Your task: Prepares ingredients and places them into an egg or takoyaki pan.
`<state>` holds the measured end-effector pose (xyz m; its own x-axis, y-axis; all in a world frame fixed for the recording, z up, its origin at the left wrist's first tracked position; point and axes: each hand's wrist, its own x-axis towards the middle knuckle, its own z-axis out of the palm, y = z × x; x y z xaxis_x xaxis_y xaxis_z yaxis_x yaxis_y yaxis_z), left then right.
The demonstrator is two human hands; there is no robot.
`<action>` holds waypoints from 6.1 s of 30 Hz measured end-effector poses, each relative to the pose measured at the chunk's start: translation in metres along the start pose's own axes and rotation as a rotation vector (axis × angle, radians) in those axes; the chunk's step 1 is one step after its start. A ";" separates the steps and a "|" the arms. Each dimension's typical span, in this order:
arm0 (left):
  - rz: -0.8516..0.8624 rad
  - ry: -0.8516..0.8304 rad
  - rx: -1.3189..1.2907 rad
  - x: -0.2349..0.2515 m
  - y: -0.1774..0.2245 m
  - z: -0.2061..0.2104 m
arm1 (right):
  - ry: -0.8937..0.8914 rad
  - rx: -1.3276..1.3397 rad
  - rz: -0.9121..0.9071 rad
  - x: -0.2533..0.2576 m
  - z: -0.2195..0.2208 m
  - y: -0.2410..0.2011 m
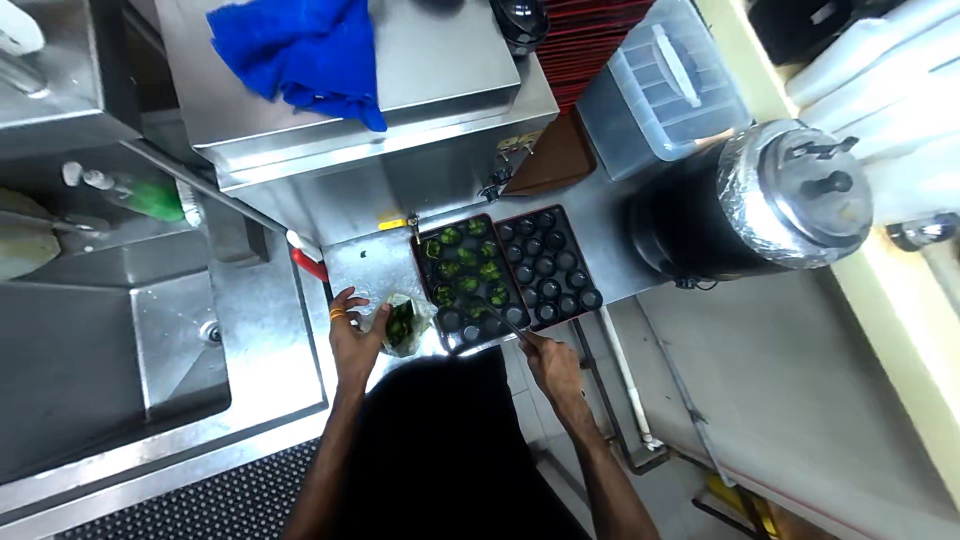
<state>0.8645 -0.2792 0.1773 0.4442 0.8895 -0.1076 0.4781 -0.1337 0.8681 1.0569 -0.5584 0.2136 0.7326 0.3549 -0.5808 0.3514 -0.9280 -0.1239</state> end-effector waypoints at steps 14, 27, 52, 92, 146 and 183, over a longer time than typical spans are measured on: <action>0.034 -0.015 -0.096 0.006 -0.004 -0.011 | 0.032 0.031 0.030 -0.007 0.005 -0.025; -0.088 -0.150 -0.358 -0.011 -0.027 -0.016 | 0.104 0.207 -0.332 -0.049 -0.018 -0.055; -0.113 -0.075 -0.578 0.004 -0.033 -0.040 | -0.007 0.399 -0.320 -0.046 -0.037 -0.034; -0.674 -0.459 -0.096 -0.053 -0.205 -0.044 | -0.169 -0.365 -0.246 -0.044 -0.039 -0.184; -0.714 -0.501 -0.149 -0.050 -0.205 -0.042 | 0.053 0.183 -0.151 -0.047 -0.026 -0.029; -0.738 -0.518 -0.192 -0.046 -0.207 -0.045 | -0.111 0.113 0.002 0.001 0.026 -0.032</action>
<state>0.7107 -0.2728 0.0244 0.3821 0.4073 -0.8295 0.6621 0.5056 0.5532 1.0309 -0.5315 0.1962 0.6619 0.3442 -0.6658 0.2774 -0.9377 -0.2090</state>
